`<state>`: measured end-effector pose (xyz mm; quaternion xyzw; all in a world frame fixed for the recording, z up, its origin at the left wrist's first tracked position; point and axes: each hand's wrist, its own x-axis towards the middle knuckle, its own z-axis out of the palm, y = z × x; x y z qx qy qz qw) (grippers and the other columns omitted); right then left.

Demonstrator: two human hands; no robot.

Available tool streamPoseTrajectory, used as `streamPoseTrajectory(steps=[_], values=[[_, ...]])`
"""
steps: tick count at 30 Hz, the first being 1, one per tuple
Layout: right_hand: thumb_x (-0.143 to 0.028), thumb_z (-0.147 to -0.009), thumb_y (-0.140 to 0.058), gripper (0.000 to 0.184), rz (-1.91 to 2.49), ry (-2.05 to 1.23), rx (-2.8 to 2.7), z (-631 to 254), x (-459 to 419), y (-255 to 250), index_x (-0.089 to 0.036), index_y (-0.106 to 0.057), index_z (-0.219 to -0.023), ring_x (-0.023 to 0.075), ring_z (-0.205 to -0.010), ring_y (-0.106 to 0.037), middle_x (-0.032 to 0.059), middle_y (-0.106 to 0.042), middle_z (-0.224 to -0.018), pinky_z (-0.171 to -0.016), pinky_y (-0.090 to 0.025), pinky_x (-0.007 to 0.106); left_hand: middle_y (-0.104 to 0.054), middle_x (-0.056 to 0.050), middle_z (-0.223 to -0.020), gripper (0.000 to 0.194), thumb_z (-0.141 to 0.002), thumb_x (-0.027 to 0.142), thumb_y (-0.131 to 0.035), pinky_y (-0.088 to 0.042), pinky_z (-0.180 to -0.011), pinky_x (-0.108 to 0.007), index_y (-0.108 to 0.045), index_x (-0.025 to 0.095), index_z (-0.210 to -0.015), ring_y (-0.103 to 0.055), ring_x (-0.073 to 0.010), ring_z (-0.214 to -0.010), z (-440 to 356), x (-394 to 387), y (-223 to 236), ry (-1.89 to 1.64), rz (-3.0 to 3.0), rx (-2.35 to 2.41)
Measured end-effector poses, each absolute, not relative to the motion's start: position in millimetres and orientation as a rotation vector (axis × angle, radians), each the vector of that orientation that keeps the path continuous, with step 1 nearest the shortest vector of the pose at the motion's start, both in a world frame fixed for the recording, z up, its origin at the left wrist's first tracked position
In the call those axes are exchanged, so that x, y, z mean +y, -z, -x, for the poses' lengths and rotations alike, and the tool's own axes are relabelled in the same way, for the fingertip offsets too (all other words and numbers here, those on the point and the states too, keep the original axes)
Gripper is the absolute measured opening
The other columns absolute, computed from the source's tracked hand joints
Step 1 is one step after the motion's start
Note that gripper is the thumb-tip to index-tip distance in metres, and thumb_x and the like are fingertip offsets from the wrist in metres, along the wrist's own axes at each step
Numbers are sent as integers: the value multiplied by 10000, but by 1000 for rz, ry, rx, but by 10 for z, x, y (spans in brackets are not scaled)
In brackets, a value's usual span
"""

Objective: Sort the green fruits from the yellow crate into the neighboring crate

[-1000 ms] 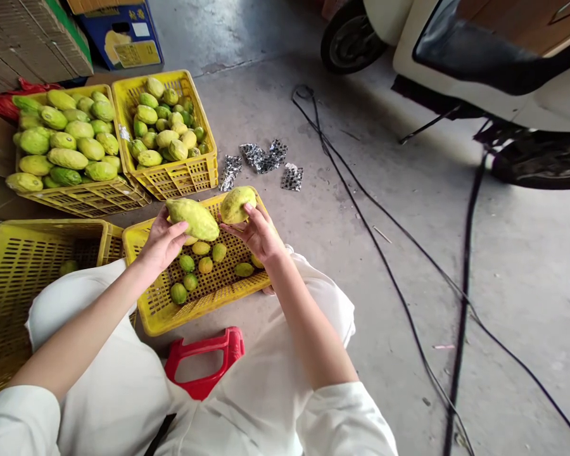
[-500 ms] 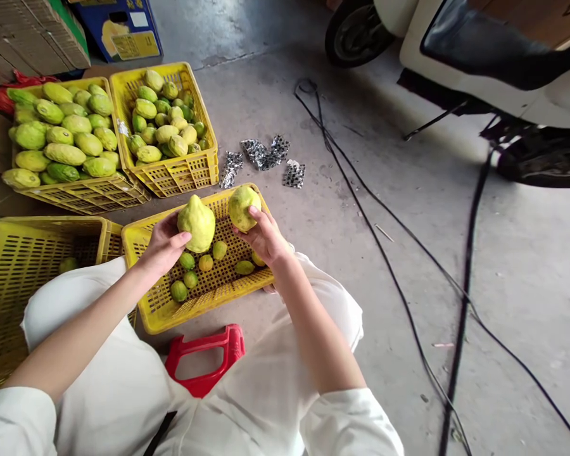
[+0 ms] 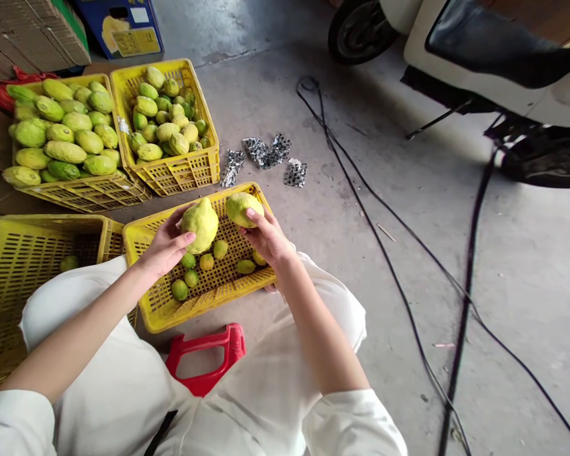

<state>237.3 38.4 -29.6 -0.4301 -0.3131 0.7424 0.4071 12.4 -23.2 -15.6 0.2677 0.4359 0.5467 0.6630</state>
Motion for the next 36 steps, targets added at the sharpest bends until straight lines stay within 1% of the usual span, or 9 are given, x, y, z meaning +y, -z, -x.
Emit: streamPoseTrajectory(steps=[4,7,11,15,20,23,29,34,36], values=[[-540,-644,-981,528,1123,-1853,-788,-2355,371,282,-282,-686,-998,182,-953,-673,-10,-724,-1027,-765,-615,278,-759,-23,-995,693,-461,402,-1086,-603,-864,-353,-742,235,-1038,-720,-207,-936,-139,-208,172,-1278,-520,1113],[-524,-625,-995,525,1131,-1845,-788,-2350,358,253,-288,-686,-977,194,-1005,-692,-9,-735,-1045,-827,-643,298,-742,-5,-935,710,-403,387,-1092,-585,-810,-324,-709,204,-972,-696,-176,-851,-150,-195,169,-1311,-469,1205],[-486,-613,-1007,526,1121,-1856,-748,-2359,355,207,-299,-699,-997,230,-1094,-721,5,-767,-1119,-969,-665,380,-739,4,-931,705,-375,353,-1099,-584,-774,-294,-695,194,-931,-696,-163,-845,-154,-195,125,-1331,-403,1254],[-430,-633,-981,545,1094,-1835,-766,-2372,379,210,-317,-703,-1087,234,-1109,-745,-7,-778,-1089,-933,-664,357,-753,-13,-973,667,-418,309,-1092,-585,-726,-282,-718,197,-959,-705,-175,-852,-139,-199,82,-1302,-361,1246],[-444,-634,-982,569,1054,-1841,-813,-2358,378,226,-296,-693,-1101,250,-1163,-744,7,-783,-1068,-994,-637,375,-761,-2,-1041,744,-446,218,-1075,-619,-842,-313,-731,232,-1105,-739,-190,-953,-114,-182,110,-1348,-330,1199],[-426,-632,-996,536,1022,-1880,-877,-2321,339,208,-277,-715,-1063,248,-1127,-753,9,-792,-1055,-1026,-622,379,-770,5,-1022,773,-465,231,-1076,-640,-879,-339,-720,249,-1151,-757,-197,-958,-103,-180,162,-1366,-287,1182],[-407,-631,-977,524,1009,-2006,-932,-2242,274,193,-266,-743,-1079,235,-1076,-759,8,-804,-1072,-935,-629,324,-793,-19,-934,533,-545,310,-1064,-659,-806,-285,-731,190,-943,-757,-176,-856,-93,-203,189,-1301,-245,1129],[-403,-632,-966,566,1044,-2032,-890,-2213,263,187,-282,-738,-1136,248,-1153,-744,17,-801,-1169,-939,-630,318,-799,-39,-966,403,-665,304,-986,-663,-825,-301,-733,217,-966,-772,-232,-995,-95,-193,167,-1269,-215,1169],[-399,-612,-978,600,1041,-2017,-848,-2203,266,202,-295,-721,-1144,237,-1139,-745,8,-799,-1166,-938,-630,316,-789,-44,-937,345,-716,316,-946,-671,-817,-321,-718,214,-953,-773,-239,-980,-99,-191,181,-1237,-192,1205]])
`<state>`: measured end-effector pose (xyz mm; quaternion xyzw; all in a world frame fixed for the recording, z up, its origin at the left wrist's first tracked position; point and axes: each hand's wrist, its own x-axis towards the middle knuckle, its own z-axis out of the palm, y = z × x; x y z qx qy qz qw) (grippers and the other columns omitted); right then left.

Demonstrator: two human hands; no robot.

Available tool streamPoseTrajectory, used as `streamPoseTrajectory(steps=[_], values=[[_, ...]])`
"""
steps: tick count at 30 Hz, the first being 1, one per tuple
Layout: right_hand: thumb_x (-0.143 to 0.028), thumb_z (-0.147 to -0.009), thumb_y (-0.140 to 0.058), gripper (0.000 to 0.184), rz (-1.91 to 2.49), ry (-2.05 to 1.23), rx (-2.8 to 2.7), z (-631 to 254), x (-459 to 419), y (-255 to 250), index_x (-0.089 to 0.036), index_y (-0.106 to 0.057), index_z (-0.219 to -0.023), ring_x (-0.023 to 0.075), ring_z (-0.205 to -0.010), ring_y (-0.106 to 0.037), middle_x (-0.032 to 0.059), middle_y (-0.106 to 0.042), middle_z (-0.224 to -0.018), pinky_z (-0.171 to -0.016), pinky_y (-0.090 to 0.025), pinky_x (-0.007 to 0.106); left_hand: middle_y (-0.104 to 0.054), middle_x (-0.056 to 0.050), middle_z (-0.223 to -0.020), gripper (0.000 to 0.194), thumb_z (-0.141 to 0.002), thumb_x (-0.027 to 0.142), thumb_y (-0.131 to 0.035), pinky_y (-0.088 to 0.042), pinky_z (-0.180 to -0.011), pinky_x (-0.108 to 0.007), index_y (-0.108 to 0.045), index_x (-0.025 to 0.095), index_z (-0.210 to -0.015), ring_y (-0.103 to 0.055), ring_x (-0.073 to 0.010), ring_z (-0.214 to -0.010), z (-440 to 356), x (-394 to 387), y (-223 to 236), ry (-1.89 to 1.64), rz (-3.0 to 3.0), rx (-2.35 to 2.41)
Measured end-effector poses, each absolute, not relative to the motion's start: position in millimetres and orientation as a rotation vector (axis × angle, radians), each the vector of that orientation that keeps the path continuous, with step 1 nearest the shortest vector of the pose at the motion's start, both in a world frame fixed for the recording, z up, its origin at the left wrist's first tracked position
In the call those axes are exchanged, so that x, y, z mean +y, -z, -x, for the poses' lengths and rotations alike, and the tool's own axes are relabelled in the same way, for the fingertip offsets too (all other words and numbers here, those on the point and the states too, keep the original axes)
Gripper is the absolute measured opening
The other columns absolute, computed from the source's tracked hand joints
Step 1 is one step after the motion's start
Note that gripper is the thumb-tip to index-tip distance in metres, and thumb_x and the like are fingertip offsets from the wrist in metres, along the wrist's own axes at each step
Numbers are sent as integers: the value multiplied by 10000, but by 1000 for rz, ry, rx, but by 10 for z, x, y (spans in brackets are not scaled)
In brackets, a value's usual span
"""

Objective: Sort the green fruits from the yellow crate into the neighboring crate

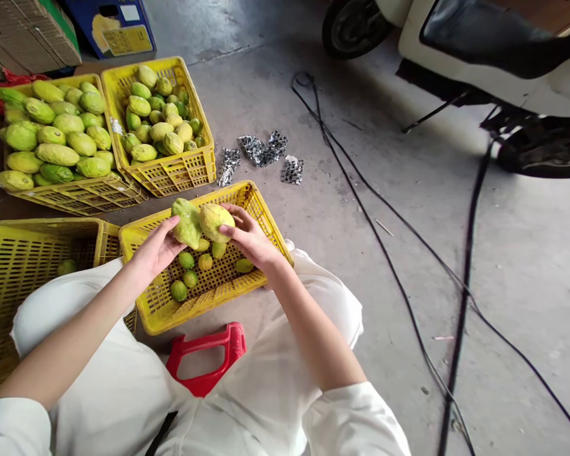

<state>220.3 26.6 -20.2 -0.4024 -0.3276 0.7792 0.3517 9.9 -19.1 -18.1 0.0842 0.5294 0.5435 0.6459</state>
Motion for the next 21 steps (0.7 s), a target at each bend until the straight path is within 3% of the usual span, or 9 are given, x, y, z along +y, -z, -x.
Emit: streamPoseTrajectory(steps=[6,10,16,21], values=[[-455,-655,-942,488,1034,-1954,-796,-2178,306,290,-263,-694,-1030,234,-1094,-738,7,-770,-1020,-910,-633,318,-772,-45,-860,318,-741,338,-906,-675,-726,-339,-703,210,-950,-775,-237,-865,-121,-225,272,-1154,-156,1207],[-463,-673,-906,464,1088,-1925,-737,-2164,338,302,-262,-716,-1045,221,-1075,-730,9,-769,-1041,-825,-622,278,-791,-58,-895,337,-697,321,-941,-659,-698,-302,-716,203,-919,-776,-237,-895,-139,-246,273,-1159,-171,1194],[-445,-677,-922,458,1099,-1933,-647,-2188,357,298,-274,-726,-1055,219,-1061,-744,4,-789,-1064,-824,-653,284,-811,-71,-932,340,-648,273,-931,-649,-688,-288,-736,192,-914,-784,-248,-930,-144,-227,231,-1109,-243,1176],[-403,-696,-938,403,1076,-1907,-642,-2206,375,343,-226,-710,-977,228,-1060,-766,39,-796,-1012,-901,-665,296,-801,-59,-904,369,-632,261,-899,-675,-824,-378,-705,190,-938,-788,-270,-963,-93,-187,227,-1114,-323,1149]])
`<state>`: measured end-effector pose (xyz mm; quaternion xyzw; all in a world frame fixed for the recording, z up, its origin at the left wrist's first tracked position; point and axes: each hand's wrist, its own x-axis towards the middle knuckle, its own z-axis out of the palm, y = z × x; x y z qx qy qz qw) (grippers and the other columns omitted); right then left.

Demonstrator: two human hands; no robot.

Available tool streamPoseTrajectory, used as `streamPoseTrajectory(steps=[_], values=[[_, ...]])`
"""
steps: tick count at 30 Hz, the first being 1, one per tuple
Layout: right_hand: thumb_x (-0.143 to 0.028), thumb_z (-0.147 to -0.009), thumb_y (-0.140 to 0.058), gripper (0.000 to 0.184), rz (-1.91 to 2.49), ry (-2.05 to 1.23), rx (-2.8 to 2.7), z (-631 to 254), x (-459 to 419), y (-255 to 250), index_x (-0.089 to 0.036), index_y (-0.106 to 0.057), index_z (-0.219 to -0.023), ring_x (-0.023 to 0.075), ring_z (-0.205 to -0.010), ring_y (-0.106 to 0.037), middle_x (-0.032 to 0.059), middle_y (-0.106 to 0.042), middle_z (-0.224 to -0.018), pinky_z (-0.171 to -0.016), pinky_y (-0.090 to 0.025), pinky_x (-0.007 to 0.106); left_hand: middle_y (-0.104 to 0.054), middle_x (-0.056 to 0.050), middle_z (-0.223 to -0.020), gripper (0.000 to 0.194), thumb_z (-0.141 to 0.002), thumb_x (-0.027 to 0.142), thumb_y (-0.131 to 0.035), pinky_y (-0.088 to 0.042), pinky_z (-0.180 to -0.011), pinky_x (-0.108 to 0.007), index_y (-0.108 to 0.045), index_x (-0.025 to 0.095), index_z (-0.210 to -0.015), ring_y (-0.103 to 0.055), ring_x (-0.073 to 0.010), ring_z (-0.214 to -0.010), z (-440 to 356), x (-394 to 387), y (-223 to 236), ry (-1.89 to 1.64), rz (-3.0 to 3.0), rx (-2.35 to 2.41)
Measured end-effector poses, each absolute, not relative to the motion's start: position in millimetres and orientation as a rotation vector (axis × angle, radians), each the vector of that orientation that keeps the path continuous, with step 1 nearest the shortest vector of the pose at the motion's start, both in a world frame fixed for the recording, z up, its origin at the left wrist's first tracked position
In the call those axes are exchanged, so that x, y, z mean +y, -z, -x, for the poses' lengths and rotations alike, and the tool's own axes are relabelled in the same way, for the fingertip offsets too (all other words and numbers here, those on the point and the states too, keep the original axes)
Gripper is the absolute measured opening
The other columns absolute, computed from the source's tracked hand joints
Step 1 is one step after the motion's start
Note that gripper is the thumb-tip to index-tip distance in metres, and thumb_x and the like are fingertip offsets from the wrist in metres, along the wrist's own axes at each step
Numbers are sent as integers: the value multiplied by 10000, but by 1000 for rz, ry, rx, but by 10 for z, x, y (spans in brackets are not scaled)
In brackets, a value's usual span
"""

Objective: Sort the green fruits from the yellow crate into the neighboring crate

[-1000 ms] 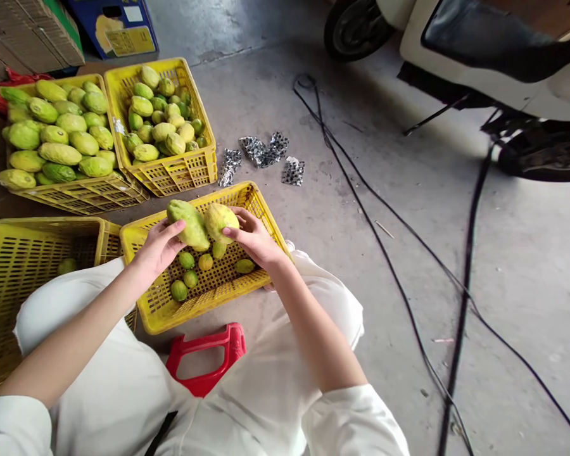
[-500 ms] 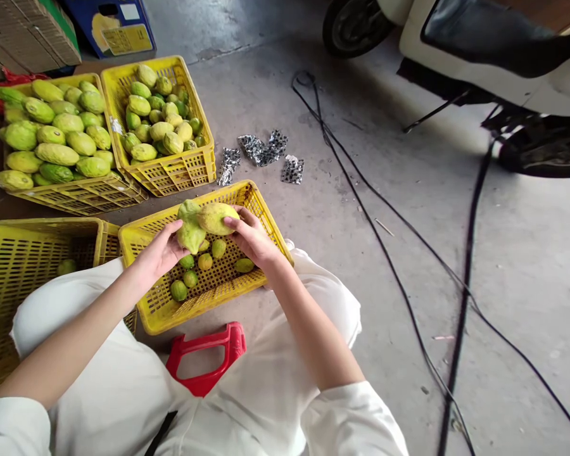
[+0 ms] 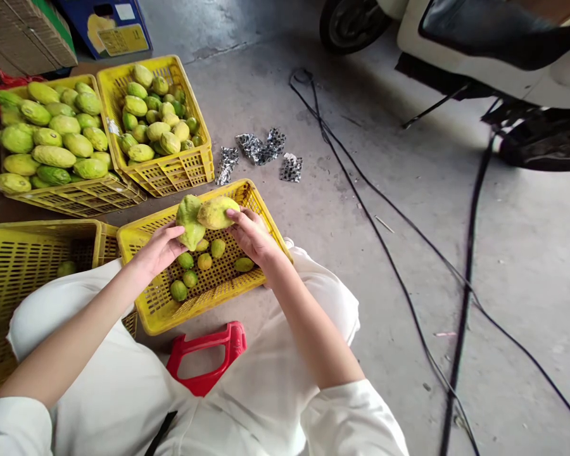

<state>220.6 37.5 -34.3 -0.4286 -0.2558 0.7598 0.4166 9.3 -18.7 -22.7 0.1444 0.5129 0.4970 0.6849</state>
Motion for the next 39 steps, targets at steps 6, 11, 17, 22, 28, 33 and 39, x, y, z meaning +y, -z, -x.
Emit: streamPoseTrajectory(steps=[6,11,17,22,28,33,39], values=[[-412,-708,-954,434,1031,-1977,-630,-2210,366,337,-249,-678,-1001,218,-1004,-794,7,-799,-974,-958,-682,347,-802,-42,-979,478,-636,236,-902,-665,-965,-502,-669,208,-1053,-788,-276,-1010,-49,-181,164,-1184,-287,1100],[-428,-680,-969,553,1044,-2154,-607,-2226,354,273,-294,-632,-1097,206,-823,-802,-19,-800,-1041,-891,-705,435,-798,-55,-1073,535,-660,206,-872,-672,-910,-419,-675,238,-1157,-774,-273,-1077,-76,-169,135,-1209,-243,1134],[-393,-679,-976,542,1088,-2102,-639,-2223,372,280,-312,-641,-1097,145,-790,-747,-50,-767,-998,-794,-674,311,-792,-62,-1132,381,-704,173,-871,-654,-873,-327,-720,218,-1052,-744,-220,-1058,-74,-143,184,-1236,-147,1171],[-368,-693,-973,423,1120,-2077,-579,-2199,373,291,-248,-654,-943,145,-774,-715,-10,-766,-927,-743,-646,278,-778,-70,-986,274,-710,155,-879,-623,-803,-267,-722,169,-934,-714,-179,-899,-84,-127,173,-1265,-87,1215],[-407,-645,-990,475,1037,-2038,-530,-2209,390,291,-242,-682,-967,185,-798,-752,-13,-777,-903,-813,-670,351,-782,-90,-979,191,-776,178,-828,-649,-886,-363,-707,162,-922,-740,-217,-907,-78,-122,115,-1256,-60,1222],[-385,-708,-950,414,1052,-1978,-537,-2198,391,295,-267,-679,-999,165,-849,-757,-31,-777,-973,-807,-651,298,-781,-100,-994,248,-747,176,-844,-639,-882,-379,-707,147,-952,-742,-232,-924,-74,-119,79,-1310,-54,1189],[-399,-697,-947,434,1099,-2000,-565,-2168,382,296,-253,-702,-1024,186,-878,-768,-11,-794,-963,-750,-633,269,-745,-35,-895,363,-631,247,-909,-599,-775,-348,-676,178,-901,-682,-192,-812,-68,-126,115,-1307,-41,1223]])
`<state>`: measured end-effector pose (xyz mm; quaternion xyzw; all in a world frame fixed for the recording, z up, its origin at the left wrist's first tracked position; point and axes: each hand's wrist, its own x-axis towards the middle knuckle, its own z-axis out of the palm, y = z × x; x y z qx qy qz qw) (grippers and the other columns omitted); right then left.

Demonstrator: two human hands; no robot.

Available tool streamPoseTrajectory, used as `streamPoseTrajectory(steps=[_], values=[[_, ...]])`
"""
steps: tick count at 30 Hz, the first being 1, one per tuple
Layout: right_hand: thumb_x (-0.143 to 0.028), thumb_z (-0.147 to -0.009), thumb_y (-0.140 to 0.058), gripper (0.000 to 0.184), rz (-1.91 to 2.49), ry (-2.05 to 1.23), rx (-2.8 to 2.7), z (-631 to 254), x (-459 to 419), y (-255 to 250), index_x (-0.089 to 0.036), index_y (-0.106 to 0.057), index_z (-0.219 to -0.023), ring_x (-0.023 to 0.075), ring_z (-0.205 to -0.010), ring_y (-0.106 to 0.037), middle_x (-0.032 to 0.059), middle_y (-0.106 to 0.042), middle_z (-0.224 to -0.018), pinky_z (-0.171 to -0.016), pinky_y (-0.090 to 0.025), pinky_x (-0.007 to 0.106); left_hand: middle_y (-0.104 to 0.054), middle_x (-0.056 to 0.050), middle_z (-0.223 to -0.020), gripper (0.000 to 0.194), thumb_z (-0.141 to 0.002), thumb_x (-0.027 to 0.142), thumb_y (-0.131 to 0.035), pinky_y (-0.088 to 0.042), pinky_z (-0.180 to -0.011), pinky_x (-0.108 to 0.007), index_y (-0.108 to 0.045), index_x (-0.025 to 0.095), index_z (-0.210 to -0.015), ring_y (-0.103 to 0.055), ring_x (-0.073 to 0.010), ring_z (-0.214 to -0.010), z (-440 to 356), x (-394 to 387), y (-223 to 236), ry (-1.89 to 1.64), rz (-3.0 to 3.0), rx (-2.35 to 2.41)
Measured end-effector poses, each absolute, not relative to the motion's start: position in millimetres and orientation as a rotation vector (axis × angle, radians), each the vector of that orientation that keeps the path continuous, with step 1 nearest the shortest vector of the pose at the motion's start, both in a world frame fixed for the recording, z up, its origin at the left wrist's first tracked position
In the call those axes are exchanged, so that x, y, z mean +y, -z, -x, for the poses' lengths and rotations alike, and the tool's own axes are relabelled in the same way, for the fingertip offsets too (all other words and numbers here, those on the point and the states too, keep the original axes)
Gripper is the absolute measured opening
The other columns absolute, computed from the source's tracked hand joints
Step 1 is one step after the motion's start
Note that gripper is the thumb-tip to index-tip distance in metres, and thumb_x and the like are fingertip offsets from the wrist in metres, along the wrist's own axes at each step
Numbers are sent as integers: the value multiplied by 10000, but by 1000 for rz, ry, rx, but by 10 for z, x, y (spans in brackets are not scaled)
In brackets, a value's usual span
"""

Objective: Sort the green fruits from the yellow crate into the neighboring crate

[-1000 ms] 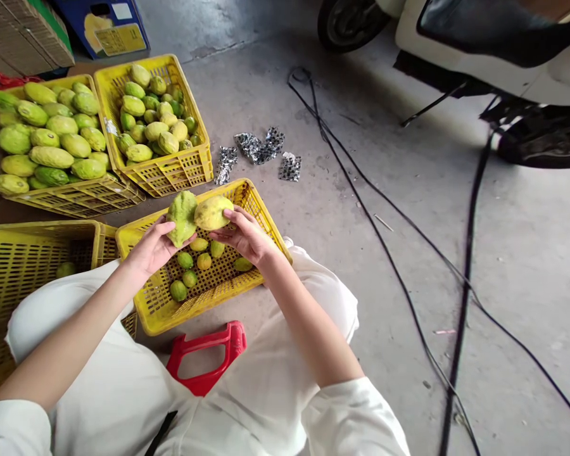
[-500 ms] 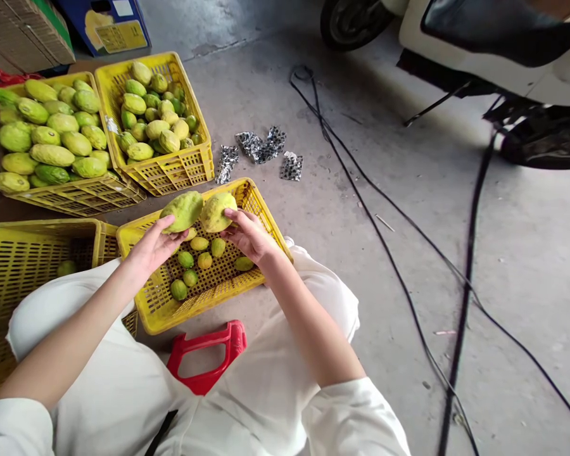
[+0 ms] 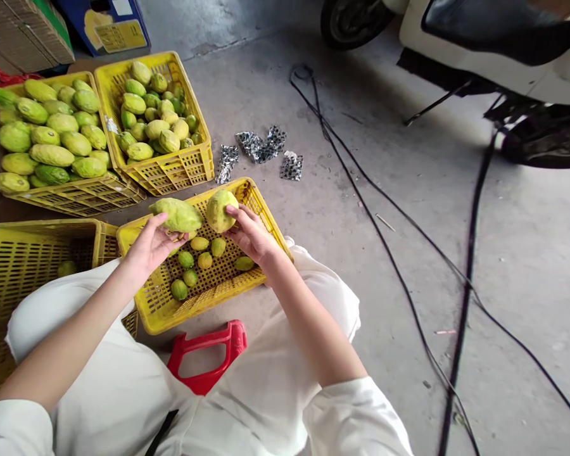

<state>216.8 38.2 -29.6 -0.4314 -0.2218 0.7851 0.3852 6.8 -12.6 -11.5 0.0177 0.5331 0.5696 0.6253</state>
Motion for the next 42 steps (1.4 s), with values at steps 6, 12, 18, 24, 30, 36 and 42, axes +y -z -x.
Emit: streamPoseTrajectory(steps=[6,12,18,24,30,36,42], values=[[-435,-738,-923,415,1146,-2042,-605,-2148,379,310,-232,-707,-1028,218,-910,-766,24,-794,-905,-770,-629,298,-736,-33,-888,339,-691,299,-867,-623,-830,-383,-676,192,-950,-692,-213,-839,-71,-139,114,-1260,-10,1257],[-406,-825,-816,263,1211,-2047,-528,-2140,378,290,-257,-713,-1016,163,-806,-698,-19,-768,-903,-620,-569,231,-757,-52,-941,252,-819,284,-785,-664,-829,-366,-686,199,-1034,-731,-218,-878,-93,-108,24,-1203,36,1314],[-450,-792,-898,409,1148,-2089,-578,-2138,344,242,-260,-677,-1079,199,-876,-763,13,-801,-1038,-797,-684,351,-789,-79,-1034,260,-866,267,-758,-690,-886,-387,-704,194,-1109,-771,-253,-1011,-116,-151,-18,-1147,-21,1284],[-487,-854,-866,392,1118,-2119,-639,-2139,353,278,-258,-673,-1106,181,-837,-768,23,-800,-1020,-799,-678,317,-798,-103,-1076,302,-846,265,-778,-699,-901,-385,-713,180,-1128,-772,-275,-1088,-129,-172,-16,-1108,12,1291],[-370,-721,-950,450,1116,-2018,-635,-2123,357,263,-291,-705,-1089,145,-900,-712,-29,-763,-1045,-713,-596,206,-801,-113,-1092,291,-818,257,-769,-706,-876,-404,-714,171,-1090,-770,-282,-1079,-98,-185,-10,-1119,-23,1290],[-312,-627,-965,444,1148,-1976,-587,-2111,349,224,-252,-724,-995,139,-875,-673,-23,-742,-965,-674,-539,198,-803,-97,-1001,265,-722,234,-848,-687,-881,-437,-740,171,-956,-764,-293,-1047,-46,-194,21,-1138,-115,1305],[-345,-619,-950,470,1125,-1984,-669,-2128,345,220,-209,-726,-1009,208,-992,-714,38,-775,-1019,-796,-581,277,-805,-98,-989,400,-629,262,-981,-632,-770,-363,-750,164,-941,-750,-240,-895,-50,-191,47,-1127,-73,1337]])
